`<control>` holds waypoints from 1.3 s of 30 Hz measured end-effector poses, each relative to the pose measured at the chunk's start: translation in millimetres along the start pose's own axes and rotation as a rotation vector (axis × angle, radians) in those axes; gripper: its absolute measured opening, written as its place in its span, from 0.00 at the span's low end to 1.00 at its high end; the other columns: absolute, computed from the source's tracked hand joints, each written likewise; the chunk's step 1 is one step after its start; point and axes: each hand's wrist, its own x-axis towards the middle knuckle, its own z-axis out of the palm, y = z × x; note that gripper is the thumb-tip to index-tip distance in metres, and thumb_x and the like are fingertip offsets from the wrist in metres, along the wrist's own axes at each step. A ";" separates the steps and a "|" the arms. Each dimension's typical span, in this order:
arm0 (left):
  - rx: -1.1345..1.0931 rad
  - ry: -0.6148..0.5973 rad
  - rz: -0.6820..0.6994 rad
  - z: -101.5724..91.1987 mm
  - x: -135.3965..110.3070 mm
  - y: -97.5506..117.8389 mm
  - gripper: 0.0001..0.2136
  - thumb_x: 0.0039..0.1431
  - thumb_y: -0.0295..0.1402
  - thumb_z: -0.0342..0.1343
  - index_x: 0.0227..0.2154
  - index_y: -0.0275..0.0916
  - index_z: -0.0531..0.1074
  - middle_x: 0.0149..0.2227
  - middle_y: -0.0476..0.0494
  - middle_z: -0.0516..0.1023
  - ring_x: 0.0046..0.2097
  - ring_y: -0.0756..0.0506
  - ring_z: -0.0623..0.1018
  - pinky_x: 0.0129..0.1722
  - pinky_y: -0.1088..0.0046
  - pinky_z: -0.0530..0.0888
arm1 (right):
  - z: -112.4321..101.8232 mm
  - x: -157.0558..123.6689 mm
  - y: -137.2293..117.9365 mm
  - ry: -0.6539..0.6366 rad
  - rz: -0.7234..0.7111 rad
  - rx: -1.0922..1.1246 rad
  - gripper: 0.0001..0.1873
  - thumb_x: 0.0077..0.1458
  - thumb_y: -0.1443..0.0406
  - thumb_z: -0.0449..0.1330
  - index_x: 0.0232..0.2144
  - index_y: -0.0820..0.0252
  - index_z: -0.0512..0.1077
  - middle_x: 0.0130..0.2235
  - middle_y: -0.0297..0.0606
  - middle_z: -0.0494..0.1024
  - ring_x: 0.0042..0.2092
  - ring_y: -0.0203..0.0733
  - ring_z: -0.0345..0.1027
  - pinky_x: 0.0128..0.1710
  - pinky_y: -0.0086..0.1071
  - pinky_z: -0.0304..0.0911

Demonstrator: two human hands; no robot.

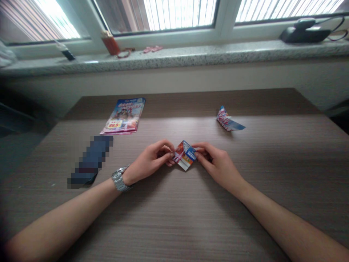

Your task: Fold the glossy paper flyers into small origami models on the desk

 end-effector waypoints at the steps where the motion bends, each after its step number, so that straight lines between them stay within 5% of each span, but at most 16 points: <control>1: -0.004 0.010 0.001 0.1 0.0 0.1 0.07 0.66 0.35 0.55 0.43 0.37 0.69 0.36 0.46 0.79 0.34 0.51 0.79 0.38 0.74 0.79 | -0.1 0.3 -0.4 0.004 -0.003 -0.003 0.15 0.64 0.58 0.58 0.51 0.55 0.72 0.41 0.38 0.82 0.39 0.43 0.77 0.38 0.35 0.70; 9: -0.013 0.024 0.035 -0.1 0.3 0.0 0.07 0.68 0.33 0.53 0.45 0.37 0.71 0.42 0.42 0.80 0.41 0.48 0.81 0.44 0.70 0.81 | -1.1 1.4 -1.9 0.036 0.006 0.004 0.15 0.64 0.59 0.58 0.50 0.56 0.73 0.39 0.39 0.82 0.37 0.42 0.76 0.37 0.34 0.71; 20: 0.042 0.001 0.035 -0.5 0.5 0.8 0.08 0.69 0.32 0.51 0.46 0.38 0.70 0.39 0.44 0.80 0.37 0.50 0.81 0.41 0.73 0.80 | -0.6 1.6 1.7 0.043 -0.002 0.004 0.15 0.64 0.58 0.58 0.50 0.56 0.73 0.39 0.39 0.81 0.39 0.44 0.76 0.39 0.36 0.72; 29: 0.532 0.115 0.146 2.0 -4.8 3.7 0.10 0.67 0.33 0.54 0.50 0.41 0.71 0.36 0.48 0.80 0.31 0.52 0.76 0.34 0.76 0.73 | -2.8 2.3 -1.4 0.044 -0.020 -0.097 0.13 0.65 0.60 0.56 0.47 0.56 0.75 0.39 0.38 0.81 0.38 0.44 0.74 0.37 0.35 0.68; 36: 0.695 0.164 0.392 -0.7 0.2 -3.2 0.15 0.65 0.32 0.57 0.55 0.43 0.71 0.52 0.39 0.73 0.50 0.44 0.75 0.51 0.64 0.75 | -1.9 2.3 1.2 -0.026 -0.076 -0.139 0.13 0.64 0.63 0.55 0.47 0.56 0.76 0.38 0.39 0.81 0.38 0.44 0.74 0.38 0.36 0.68; 39: 0.728 0.114 0.428 0.1 0.6 -6.3 0.14 0.66 0.34 0.57 0.53 0.44 0.72 0.53 0.39 0.72 0.51 0.44 0.74 0.52 0.62 0.75 | -0.7 2.8 1.9 -0.054 -0.115 -0.155 0.13 0.64 0.64 0.54 0.47 0.55 0.76 0.41 0.40 0.80 0.40 0.45 0.73 0.40 0.37 0.68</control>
